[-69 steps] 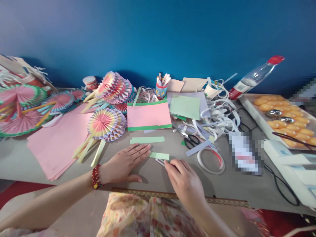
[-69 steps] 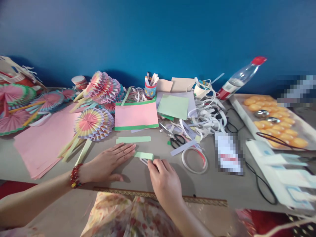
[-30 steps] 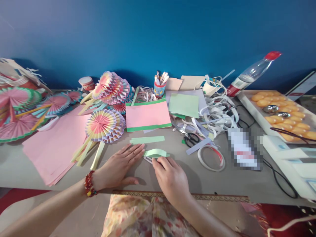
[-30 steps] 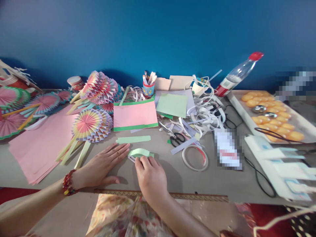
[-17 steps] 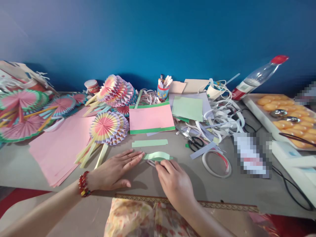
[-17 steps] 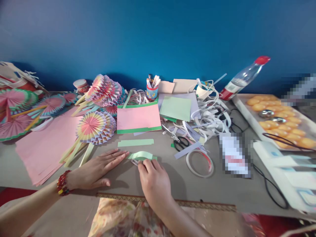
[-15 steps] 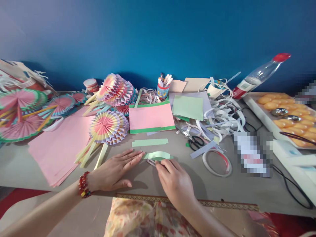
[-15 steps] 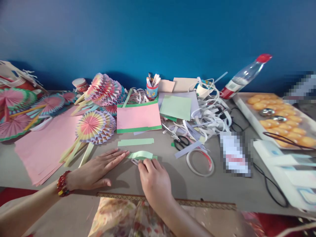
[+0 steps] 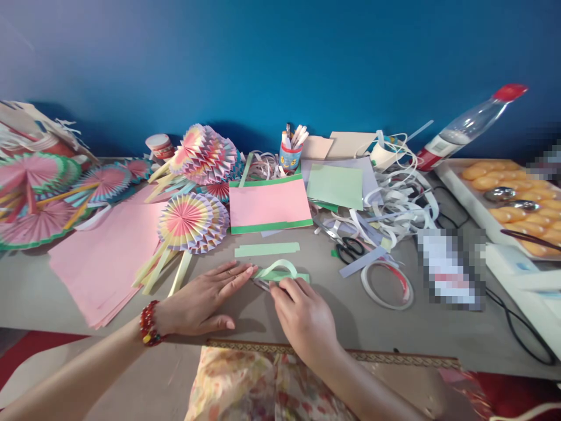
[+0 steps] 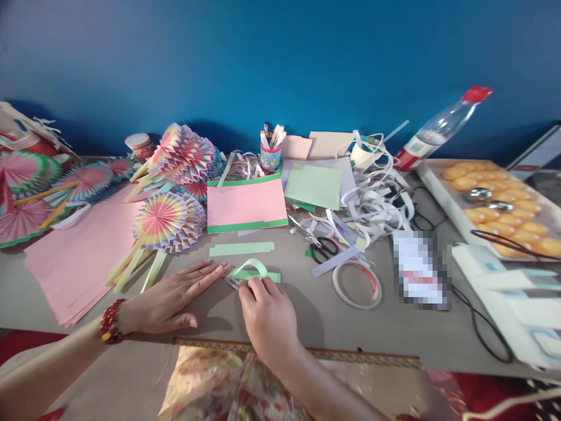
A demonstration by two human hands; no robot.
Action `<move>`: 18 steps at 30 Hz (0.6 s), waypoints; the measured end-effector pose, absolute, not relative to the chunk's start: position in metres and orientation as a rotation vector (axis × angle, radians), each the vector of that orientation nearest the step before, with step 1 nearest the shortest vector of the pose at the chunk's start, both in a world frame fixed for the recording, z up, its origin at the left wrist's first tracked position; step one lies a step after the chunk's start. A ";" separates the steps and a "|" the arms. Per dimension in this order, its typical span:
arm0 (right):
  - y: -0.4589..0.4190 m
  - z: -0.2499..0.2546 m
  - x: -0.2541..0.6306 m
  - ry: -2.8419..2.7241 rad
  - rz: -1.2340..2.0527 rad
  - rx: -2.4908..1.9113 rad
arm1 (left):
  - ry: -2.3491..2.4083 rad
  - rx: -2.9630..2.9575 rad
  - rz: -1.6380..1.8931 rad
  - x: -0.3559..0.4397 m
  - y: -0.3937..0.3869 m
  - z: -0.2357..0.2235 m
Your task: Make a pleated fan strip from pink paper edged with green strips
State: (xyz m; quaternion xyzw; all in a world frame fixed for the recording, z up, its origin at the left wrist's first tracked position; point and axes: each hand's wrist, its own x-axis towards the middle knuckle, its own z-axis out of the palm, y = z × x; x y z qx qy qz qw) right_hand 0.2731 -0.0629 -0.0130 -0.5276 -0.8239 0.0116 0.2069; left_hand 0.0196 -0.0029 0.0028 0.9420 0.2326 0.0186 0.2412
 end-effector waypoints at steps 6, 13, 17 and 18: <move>-0.062 -0.015 0.273 -2.301 0.057 -1.474 | 0.655 2.460 0.157 0.011 -0.001 0.009; -0.061 -0.016 0.276 -2.304 0.130 -1.458 | 0.654 2.576 0.235 0.007 0.006 0.017; -0.062 -0.016 0.275 -2.294 0.130 -1.455 | 0.625 2.579 0.189 0.009 0.011 0.012; -0.061 -0.016 0.275 -2.295 0.129 -1.453 | 0.639 2.563 0.183 0.008 0.011 0.012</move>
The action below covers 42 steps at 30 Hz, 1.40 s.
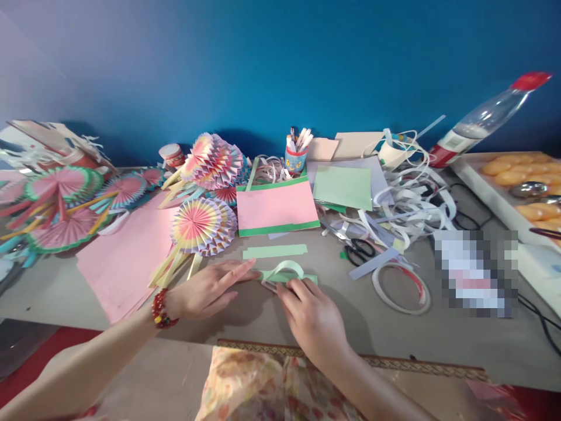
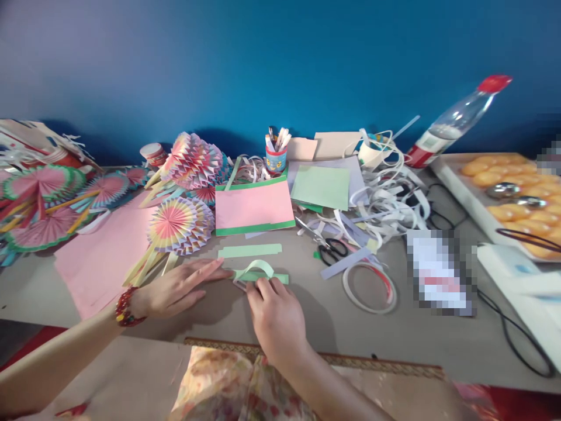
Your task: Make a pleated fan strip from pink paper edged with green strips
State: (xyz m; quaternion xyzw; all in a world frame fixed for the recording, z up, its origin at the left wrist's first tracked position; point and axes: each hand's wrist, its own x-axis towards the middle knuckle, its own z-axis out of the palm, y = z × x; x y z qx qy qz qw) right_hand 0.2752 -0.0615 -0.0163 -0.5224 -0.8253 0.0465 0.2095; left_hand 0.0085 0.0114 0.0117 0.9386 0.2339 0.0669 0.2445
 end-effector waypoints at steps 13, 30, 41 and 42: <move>-0.058 -0.017 0.273 -2.326 0.140 -1.405 | 0.686 2.492 0.108 0.012 0.012 0.025; -0.084 0.002 0.336 -2.355 0.556 -1.248 | 0.948 2.789 0.105 0.059 0.011 0.005; -0.086 -0.016 0.394 -2.103 0.397 -1.321 | 0.961 2.797 0.231 0.078 0.032 0.009; -0.086 -0.018 0.394 -2.092 0.399 -1.312 | 1.000 2.780 0.260 0.078 0.036 0.013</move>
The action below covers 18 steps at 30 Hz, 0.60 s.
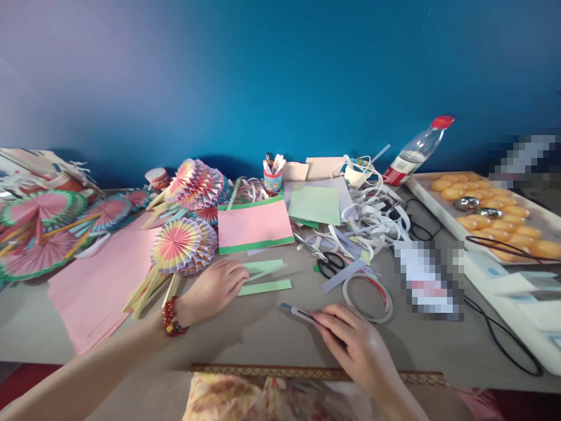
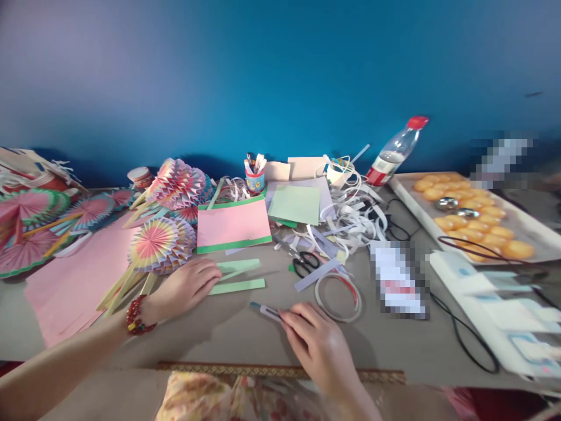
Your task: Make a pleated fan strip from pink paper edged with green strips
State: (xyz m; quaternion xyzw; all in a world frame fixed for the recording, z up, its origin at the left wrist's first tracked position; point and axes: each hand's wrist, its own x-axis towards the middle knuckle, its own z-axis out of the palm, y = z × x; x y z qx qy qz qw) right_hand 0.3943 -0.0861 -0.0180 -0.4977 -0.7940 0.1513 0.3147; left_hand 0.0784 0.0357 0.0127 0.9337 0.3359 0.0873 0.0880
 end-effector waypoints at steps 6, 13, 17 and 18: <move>-0.086 -0.023 0.396 -2.046 0.408 -1.250 | 1.254 2.828 0.265 0.090 0.043 0.035; -0.088 -0.024 0.396 -2.022 0.396 -1.263 | 0.998 2.889 0.052 0.111 0.021 0.011; -0.087 -0.023 0.398 -1.969 0.404 -1.226 | 0.898 2.952 0.033 0.110 0.020 0.017; -0.087 -0.023 0.399 -1.933 0.391 -1.218 | 0.876 2.969 0.049 0.110 0.021 0.023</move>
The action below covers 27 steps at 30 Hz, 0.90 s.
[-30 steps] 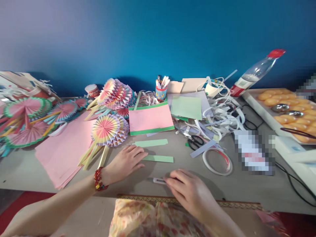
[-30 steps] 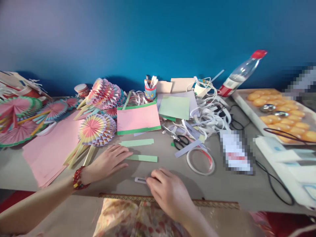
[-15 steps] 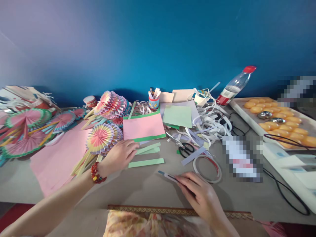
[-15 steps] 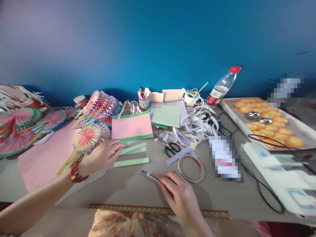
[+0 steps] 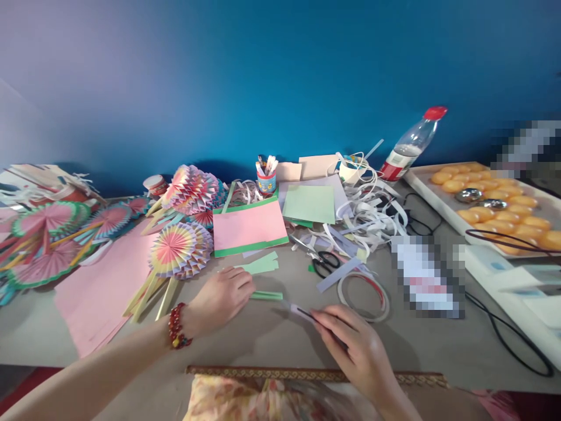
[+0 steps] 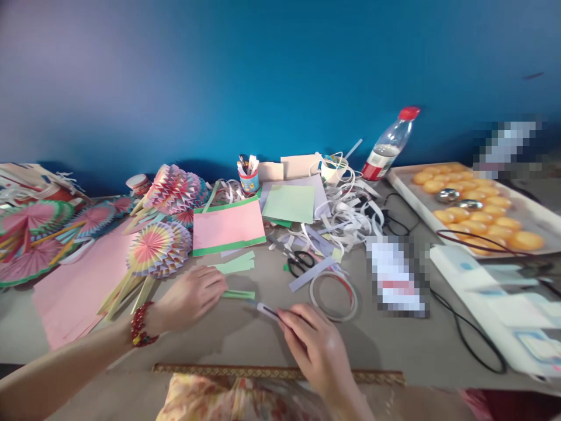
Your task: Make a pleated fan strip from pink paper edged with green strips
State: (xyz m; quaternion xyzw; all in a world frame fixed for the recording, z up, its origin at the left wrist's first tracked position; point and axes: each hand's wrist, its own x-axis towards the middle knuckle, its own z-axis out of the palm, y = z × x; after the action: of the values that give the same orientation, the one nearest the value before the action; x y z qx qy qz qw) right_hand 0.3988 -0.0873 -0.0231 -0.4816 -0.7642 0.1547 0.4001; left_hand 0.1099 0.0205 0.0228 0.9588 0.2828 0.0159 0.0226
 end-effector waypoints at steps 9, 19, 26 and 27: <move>-0.087 -0.021 0.404 -1.724 0.337 -1.246 | 0.445 3.011 0.286 0.109 0.048 0.048; -0.086 -0.025 0.401 -1.747 0.247 -1.316 | 0.516 2.768 0.111 0.111 0.046 0.030; -0.087 -0.025 0.399 -1.859 0.119 -1.356 | 0.656 2.926 0.230 0.112 0.020 0.001; -0.086 -0.025 0.399 -1.898 0.110 -1.370 | 0.641 2.946 0.226 0.110 0.018 -0.001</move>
State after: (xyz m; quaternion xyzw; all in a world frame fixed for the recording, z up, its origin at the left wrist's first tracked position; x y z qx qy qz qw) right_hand 0.3989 -0.0861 -0.0246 -0.5386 -0.7463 0.0433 0.3887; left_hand 0.1101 0.0180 -0.0010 0.9727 0.2117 0.0745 0.0588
